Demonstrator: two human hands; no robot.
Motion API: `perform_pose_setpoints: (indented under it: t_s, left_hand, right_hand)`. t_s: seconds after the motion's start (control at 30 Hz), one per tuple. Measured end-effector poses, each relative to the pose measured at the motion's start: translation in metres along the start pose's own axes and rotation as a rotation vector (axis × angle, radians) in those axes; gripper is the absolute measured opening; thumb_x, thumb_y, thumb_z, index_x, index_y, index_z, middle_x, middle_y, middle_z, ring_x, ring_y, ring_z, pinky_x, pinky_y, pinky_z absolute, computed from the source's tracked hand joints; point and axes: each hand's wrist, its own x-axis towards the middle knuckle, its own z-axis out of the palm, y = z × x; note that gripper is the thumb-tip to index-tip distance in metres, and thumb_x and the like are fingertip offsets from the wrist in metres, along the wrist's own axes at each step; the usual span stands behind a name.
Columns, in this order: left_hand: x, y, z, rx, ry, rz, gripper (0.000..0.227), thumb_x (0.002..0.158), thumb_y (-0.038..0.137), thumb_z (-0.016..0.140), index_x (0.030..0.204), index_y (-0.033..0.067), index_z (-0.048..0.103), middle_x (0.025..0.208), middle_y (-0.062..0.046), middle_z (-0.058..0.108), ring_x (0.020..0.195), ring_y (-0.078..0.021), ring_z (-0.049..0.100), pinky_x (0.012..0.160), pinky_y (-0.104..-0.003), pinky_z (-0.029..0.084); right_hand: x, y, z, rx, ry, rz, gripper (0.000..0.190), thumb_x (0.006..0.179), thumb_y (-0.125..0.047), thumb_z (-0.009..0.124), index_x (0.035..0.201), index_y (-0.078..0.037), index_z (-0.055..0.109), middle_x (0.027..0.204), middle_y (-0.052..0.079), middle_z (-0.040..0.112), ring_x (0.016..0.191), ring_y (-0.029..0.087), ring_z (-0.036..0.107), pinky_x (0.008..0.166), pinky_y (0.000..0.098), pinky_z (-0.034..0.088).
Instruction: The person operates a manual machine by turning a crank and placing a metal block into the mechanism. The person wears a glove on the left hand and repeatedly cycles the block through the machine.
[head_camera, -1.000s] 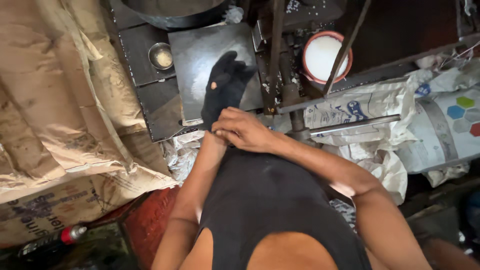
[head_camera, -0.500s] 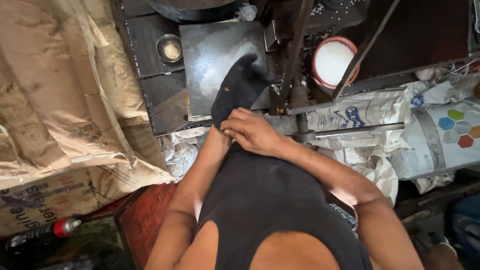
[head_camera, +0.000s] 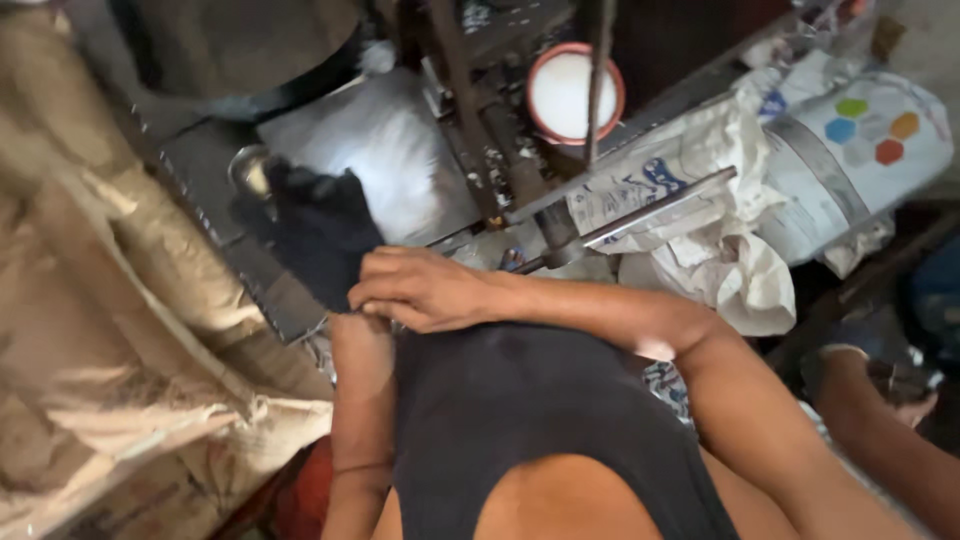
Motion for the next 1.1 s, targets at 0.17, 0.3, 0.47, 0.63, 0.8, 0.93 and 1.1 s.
perform_pose_setpoints:
  t_s: [0.17, 0.3, 0.47, 0.63, 0.8, 0.93, 1.1]
  left_hand:
    - [0.008, 0.005, 0.034, 0.021, -0.077, -0.021, 0.041, 0.107, 0.028, 0.052, 0.136, 0.0003, 0.059, 0.125, -0.012, 0.068, 0.108, -0.0235, 0.063, 0.096, -0.037, 0.049]
    - [0.007, 0.001, 0.041, 0.042, -0.065, -0.014, 0.041, 0.107, 0.028, 0.052, 0.136, 0.0006, 0.059, 0.124, -0.011, 0.069, 0.106, -0.0229, 0.063, 0.095, -0.037, 0.049]
    - [-0.001, -0.002, 0.040, 0.058, -0.036, 0.036, 0.041, 0.106, 0.029, 0.052, 0.135, 0.0010, 0.059, 0.122, -0.011, 0.069, 0.104, -0.0221, 0.064, 0.093, -0.036, 0.050]
    - [-0.005, -0.004, 0.039, 0.090, -0.011, 0.076, 0.041, 0.106, 0.029, 0.053, 0.135, 0.0014, 0.059, 0.121, -0.010, 0.070, 0.102, -0.0214, 0.064, 0.091, -0.036, 0.050]
    - [-0.013, -0.012, 0.050, 0.141, -0.026, 0.066, 0.041, 0.105, 0.030, 0.053, 0.134, 0.0018, 0.060, 0.119, -0.009, 0.070, 0.099, -0.0206, 0.064, 0.088, -0.035, 0.050]
    - [-0.032, -0.023, 0.059, 0.215, -0.044, 0.050, 0.041, 0.105, 0.030, 0.053, 0.134, 0.0021, 0.060, 0.118, -0.009, 0.070, 0.098, -0.0200, 0.064, 0.087, -0.034, 0.051]
    - [-0.063, -0.064, 0.079, 0.411, -0.114, 0.028, 0.041, 0.104, 0.031, 0.054, 0.133, 0.0025, 0.060, 0.116, -0.008, 0.071, 0.096, -0.0192, 0.064, 0.085, -0.034, 0.051]
  right_hand:
    - [-0.002, -0.009, -0.009, -0.013, 0.026, -0.009, 0.014, 0.099, -0.009, 0.064, 0.113, -0.008, 0.066, 0.100, 0.007, 0.059, 0.097, 0.029, 0.060, 0.084, 0.0425, 0.050]
    - [-0.013, -0.012, -0.015, 0.055, 0.016, 0.012, 0.016, 0.097, -0.007, 0.063, 0.113, -0.008, 0.065, 0.101, 0.006, 0.060, 0.097, 0.028, 0.061, 0.084, 0.0409, 0.051]
    - [-0.023, -0.010, -0.020, -0.102, 0.017, -0.032, 0.030, 0.085, -0.003, 0.070, 0.114, -0.007, 0.064, 0.103, 0.009, 0.056, 0.097, 0.031, 0.060, 0.083, 0.0430, 0.051]
    - [-0.030, -0.001, -0.006, -0.356, 0.219, 0.030, 0.047, 0.077, 0.004, 0.075, 0.121, -0.010, 0.062, 0.110, 0.011, 0.053, 0.101, 0.032, 0.060, 0.086, 0.0438, 0.051]
    - [-0.038, 0.002, -0.009, -0.336, 0.471, 0.042, 0.079, 0.065, -0.002, 0.079, 0.136, -0.011, 0.046, 0.128, 0.015, 0.050, 0.111, 0.035, 0.059, 0.088, 0.0418, 0.051]
    - [-0.041, 0.006, -0.021, -0.090, 0.629, 0.164, 0.092, 0.079, -0.004, 0.083, 0.155, -0.007, 0.030, 0.144, 0.017, 0.045, 0.111, 0.026, 0.058, 0.090, 0.0349, 0.050]
    - [-0.046, 0.012, -0.034, 0.182, 0.524, 0.051, 0.075, 0.098, -0.008, 0.071, 0.159, -0.008, 0.027, 0.150, 0.017, 0.046, 0.120, 0.032, 0.062, 0.097, 0.0363, 0.054]
